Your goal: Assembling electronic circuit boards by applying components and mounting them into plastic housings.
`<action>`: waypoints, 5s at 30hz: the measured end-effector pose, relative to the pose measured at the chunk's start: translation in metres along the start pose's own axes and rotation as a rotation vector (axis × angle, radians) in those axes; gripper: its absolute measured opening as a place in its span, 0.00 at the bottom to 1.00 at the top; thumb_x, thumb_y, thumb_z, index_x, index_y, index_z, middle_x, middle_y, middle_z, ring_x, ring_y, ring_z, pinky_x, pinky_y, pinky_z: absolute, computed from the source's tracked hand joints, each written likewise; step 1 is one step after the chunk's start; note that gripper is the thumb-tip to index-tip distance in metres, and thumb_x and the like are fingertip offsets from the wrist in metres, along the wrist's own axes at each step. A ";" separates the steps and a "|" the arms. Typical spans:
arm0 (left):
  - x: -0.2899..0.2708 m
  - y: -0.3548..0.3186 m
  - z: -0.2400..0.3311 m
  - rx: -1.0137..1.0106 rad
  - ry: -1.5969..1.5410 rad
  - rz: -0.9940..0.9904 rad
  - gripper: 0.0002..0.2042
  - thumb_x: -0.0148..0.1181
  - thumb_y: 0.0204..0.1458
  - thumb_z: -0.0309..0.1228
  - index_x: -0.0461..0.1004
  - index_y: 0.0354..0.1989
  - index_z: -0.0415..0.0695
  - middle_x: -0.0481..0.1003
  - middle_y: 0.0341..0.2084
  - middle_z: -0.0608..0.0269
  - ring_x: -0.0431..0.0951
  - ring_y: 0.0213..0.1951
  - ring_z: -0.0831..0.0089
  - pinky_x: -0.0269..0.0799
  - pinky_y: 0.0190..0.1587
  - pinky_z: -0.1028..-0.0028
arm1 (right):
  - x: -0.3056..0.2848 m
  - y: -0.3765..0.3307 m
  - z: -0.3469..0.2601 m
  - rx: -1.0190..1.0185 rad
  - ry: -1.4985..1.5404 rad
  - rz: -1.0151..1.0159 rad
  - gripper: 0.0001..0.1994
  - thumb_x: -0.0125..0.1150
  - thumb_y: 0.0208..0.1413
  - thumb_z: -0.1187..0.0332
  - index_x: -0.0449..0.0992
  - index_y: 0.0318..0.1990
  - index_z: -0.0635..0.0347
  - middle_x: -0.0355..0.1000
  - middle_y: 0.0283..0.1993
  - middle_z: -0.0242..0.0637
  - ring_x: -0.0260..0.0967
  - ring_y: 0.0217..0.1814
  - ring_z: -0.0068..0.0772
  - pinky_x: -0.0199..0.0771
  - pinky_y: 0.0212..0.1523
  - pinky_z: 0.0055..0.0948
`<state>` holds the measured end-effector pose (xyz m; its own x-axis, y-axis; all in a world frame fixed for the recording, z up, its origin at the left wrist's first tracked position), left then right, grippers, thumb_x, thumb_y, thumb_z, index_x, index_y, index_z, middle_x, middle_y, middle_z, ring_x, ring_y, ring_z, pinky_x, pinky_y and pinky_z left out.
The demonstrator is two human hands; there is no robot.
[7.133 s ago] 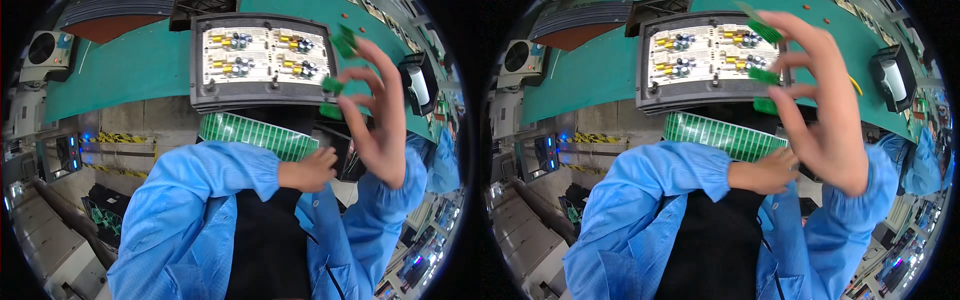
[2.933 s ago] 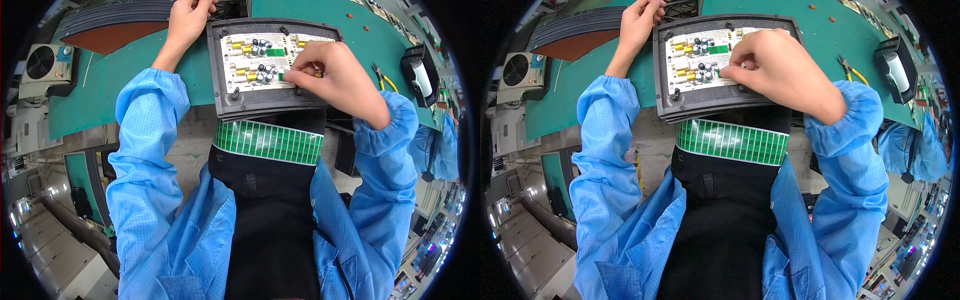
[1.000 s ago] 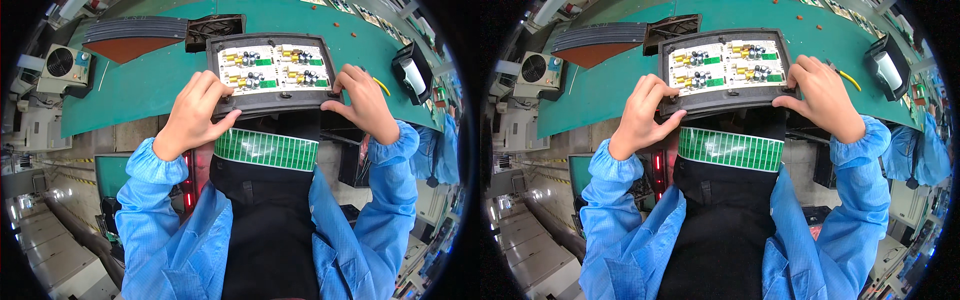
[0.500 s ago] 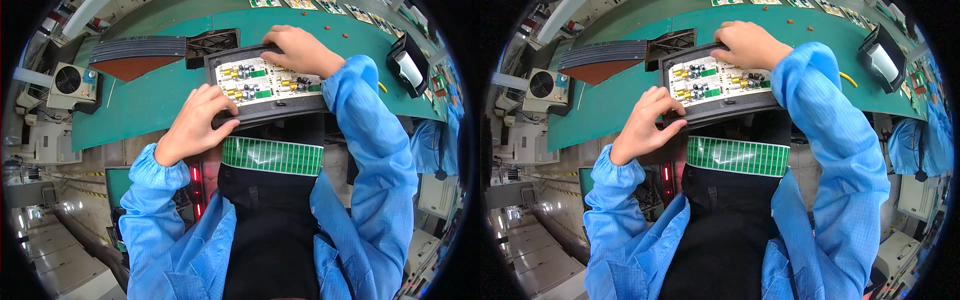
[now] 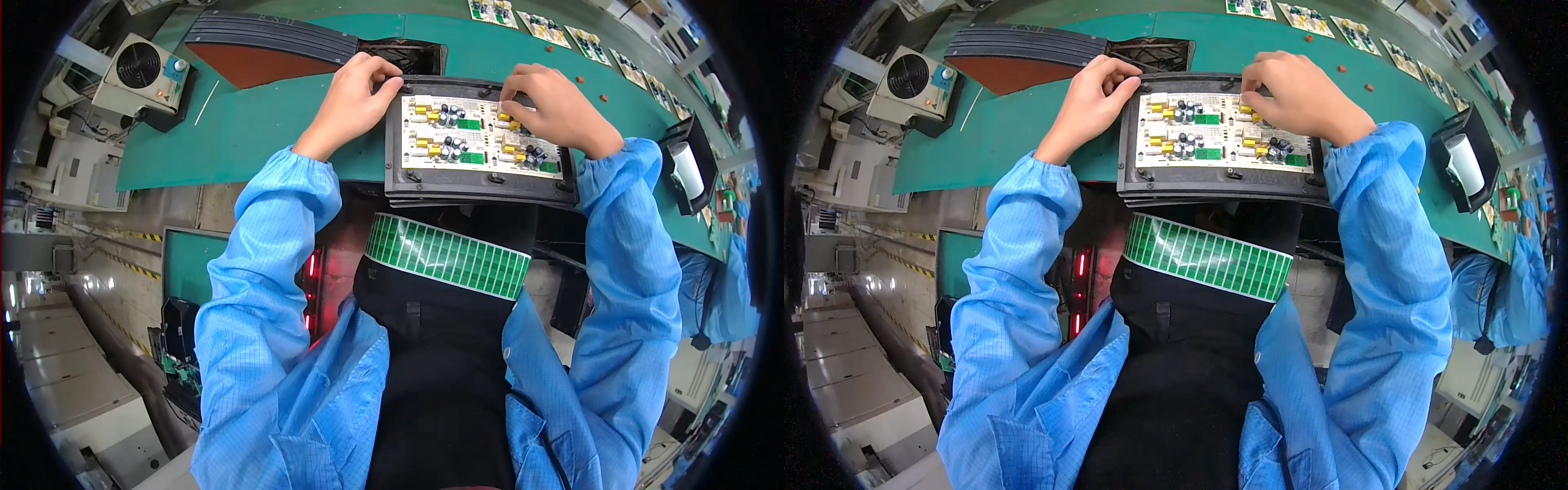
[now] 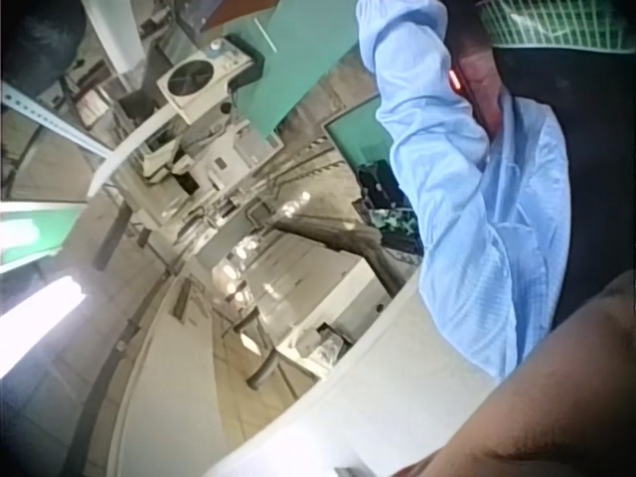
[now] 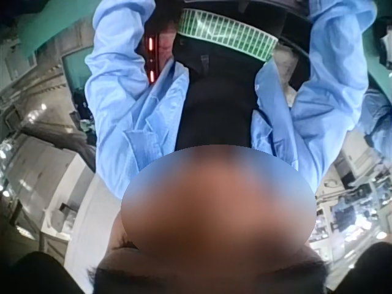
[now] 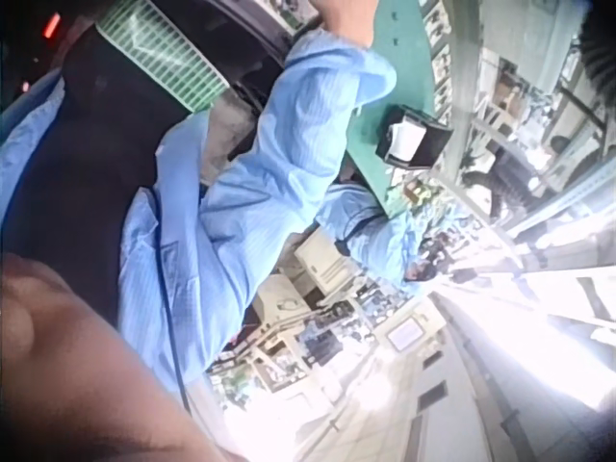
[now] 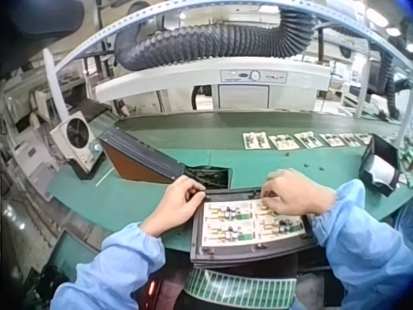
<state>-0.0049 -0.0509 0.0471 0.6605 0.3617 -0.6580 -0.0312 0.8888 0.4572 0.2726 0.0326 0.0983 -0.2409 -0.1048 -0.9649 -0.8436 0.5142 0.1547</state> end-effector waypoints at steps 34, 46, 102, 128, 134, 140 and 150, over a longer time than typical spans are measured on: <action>0.024 -0.038 0.035 -0.623 -1.138 0.155 0.20 0.67 0.59 0.37 0.65 0.49 0.37 0.75 0.41 0.56 0.77 0.45 0.70 0.76 0.48 0.67 | -0.037 -0.158 0.141 0.441 0.393 0.713 0.21 0.53 0.74 0.63 0.69 0.66 0.67 0.74 0.59 0.38 0.71 0.55 0.24 0.70 0.57 0.23; -0.156 -0.239 0.038 -0.695 -0.735 1.017 0.18 0.57 0.65 0.38 0.76 0.56 0.40 0.78 0.50 0.54 0.78 0.54 0.59 0.78 0.55 0.55 | -0.021 -0.108 0.065 0.297 -0.306 0.534 0.18 0.59 0.68 0.71 0.70 0.63 0.57 0.72 0.59 0.46 0.76 0.55 0.52 0.77 0.51 0.38; 0.065 0.046 0.049 0.550 -0.106 -0.335 0.27 0.59 0.58 0.50 0.70 0.54 0.38 0.71 0.49 0.48 0.71 0.53 0.53 0.67 0.58 0.58 | -0.019 -0.219 0.077 0.590 -0.134 0.097 0.22 0.56 0.50 0.71 0.67 0.53 0.68 0.68 0.50 0.54 0.70 0.52 0.61 0.71 0.54 0.46; 0.044 0.041 0.023 0.226 -0.213 -0.304 0.47 0.76 0.44 0.45 0.53 0.69 0.43 0.68 0.59 0.32 0.69 0.63 0.41 0.65 0.66 0.52 | -0.015 -0.090 0.050 0.486 0.035 -0.045 0.12 0.66 0.58 0.67 0.75 0.43 0.66 0.74 0.37 0.41 0.74 0.36 0.36 0.74 0.37 0.34; 0.043 0.040 0.026 0.232 -0.119 -0.318 0.48 0.75 0.42 0.41 0.51 0.71 0.45 0.67 0.62 0.37 0.67 0.66 0.43 0.63 0.68 0.53 | 0.006 -0.104 0.023 0.402 0.286 0.000 0.07 0.67 0.55 0.75 0.77 0.39 0.66 0.74 0.33 0.40 0.73 0.32 0.30 0.73 0.34 0.30; 0.049 0.040 0.033 0.410 -0.194 -0.329 0.48 0.77 0.39 0.43 0.56 0.67 0.40 0.70 0.57 0.40 0.68 0.63 0.44 0.63 0.66 0.54 | -0.019 -0.102 0.167 0.561 -0.082 0.328 0.10 0.66 0.62 0.67 0.78 0.45 0.62 0.78 0.41 0.43 0.79 0.38 0.36 0.78 0.40 0.34; 0.053 0.025 0.044 0.598 -0.144 -0.492 0.48 0.75 0.40 0.44 0.57 0.70 0.41 0.67 0.61 0.46 0.67 0.63 0.46 0.57 0.70 0.51 | 0.006 -0.030 0.203 0.606 0.127 0.384 0.14 0.69 0.59 0.63 0.81 0.46 0.63 0.82 0.40 0.41 0.81 0.42 0.33 0.81 0.44 0.33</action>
<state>0.0620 -0.0222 0.0496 0.5858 -0.1109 -0.8028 0.6719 0.6204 0.4045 0.3942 0.1896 0.0443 -0.5510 0.0986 -0.8286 -0.2832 0.9120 0.2968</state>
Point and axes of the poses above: each hand's wrist, its own y-axis towards the middle knuckle, its own x-axis out of the palm, z = x × y, the point moved 3 cm from there along y, towards the middle knuckle
